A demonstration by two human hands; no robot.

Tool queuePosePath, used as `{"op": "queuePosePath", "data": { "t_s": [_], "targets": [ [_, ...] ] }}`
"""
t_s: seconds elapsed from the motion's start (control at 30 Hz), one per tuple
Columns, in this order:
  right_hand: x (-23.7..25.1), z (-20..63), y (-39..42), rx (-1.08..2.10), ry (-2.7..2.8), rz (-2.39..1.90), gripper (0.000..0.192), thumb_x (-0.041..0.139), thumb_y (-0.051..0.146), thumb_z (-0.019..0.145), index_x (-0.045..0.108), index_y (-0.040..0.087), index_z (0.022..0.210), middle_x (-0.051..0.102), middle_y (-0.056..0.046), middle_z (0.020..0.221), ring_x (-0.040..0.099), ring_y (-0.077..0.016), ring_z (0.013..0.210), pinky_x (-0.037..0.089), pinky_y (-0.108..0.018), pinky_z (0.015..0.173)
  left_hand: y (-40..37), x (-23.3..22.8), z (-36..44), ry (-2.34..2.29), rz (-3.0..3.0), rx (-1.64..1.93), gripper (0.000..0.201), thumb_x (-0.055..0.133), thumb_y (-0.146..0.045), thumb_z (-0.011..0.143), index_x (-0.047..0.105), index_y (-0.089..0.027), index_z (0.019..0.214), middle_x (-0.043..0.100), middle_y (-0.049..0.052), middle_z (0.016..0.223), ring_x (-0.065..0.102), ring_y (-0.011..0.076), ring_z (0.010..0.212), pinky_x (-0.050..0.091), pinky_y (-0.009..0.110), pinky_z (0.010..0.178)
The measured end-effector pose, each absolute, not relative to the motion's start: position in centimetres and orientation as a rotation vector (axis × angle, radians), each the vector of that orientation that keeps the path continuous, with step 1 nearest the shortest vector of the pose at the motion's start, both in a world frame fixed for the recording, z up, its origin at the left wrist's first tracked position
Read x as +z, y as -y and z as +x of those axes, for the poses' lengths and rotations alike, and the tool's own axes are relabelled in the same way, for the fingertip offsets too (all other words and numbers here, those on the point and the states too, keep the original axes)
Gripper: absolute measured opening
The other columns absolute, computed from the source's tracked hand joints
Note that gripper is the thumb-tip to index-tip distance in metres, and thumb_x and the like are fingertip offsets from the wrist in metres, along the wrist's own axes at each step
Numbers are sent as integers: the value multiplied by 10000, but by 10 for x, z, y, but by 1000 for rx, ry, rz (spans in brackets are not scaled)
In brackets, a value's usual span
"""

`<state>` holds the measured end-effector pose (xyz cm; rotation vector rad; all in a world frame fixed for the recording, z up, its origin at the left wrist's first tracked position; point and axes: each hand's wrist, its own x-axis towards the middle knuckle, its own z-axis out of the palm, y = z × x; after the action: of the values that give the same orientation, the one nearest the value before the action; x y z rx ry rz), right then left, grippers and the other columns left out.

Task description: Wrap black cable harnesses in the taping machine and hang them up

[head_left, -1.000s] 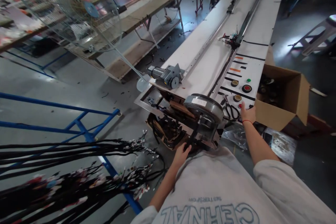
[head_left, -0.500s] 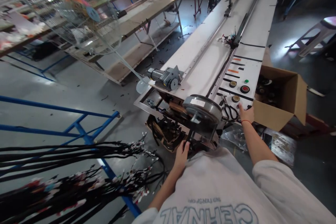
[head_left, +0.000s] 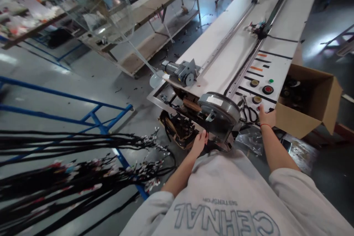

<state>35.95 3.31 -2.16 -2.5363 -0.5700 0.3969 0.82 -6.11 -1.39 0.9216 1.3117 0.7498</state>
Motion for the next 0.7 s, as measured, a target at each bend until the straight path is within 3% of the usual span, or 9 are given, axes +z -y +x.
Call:
{"op": "queuePosePath", "data": {
  "t_s": [0.13,0.27,0.37,0.57,0.7],
  "targets": [
    [-25,363,-37,386,546,-2560,701,642,654,810,492,147,1270,595,-229,1209,591,-400,1136,486,-537,939,53,-11,-3,-1030,856,526,649,634,-807,663,576,-162,706,510,-33,587,464,99,553,429,255,606],
    [-24,363,-39,364,566,-2562,659,660,622,809,492,185,1274,599,-215,1209,598,-410,1125,489,-576,926,56,-18,-16,-1016,1206,208,557,712,-696,667,655,-143,705,630,23,687,545,145,681,441,272,696],
    [-21,362,-37,356,595,-2546,676,606,647,843,498,156,1295,595,-234,1253,586,-414,1165,456,-588,977,75,-25,-26,-1148,1350,280,506,629,-657,775,629,-151,750,600,1,671,520,137,664,417,262,676],
    [-19,362,-37,400,608,-2589,768,669,609,825,471,93,1359,589,-255,1294,557,-391,1212,437,-480,1000,122,-23,-38,-1355,1276,592,523,470,-667,879,561,-157,811,500,-21,669,456,118,640,380,233,606],
    [-17,360,-38,404,574,-2592,664,451,622,950,482,82,1334,581,-261,1303,570,-373,1177,424,-469,978,125,-14,-35,-1457,1284,641,472,441,-605,924,564,-161,819,505,-17,674,458,121,647,377,237,610]
  ]
}}
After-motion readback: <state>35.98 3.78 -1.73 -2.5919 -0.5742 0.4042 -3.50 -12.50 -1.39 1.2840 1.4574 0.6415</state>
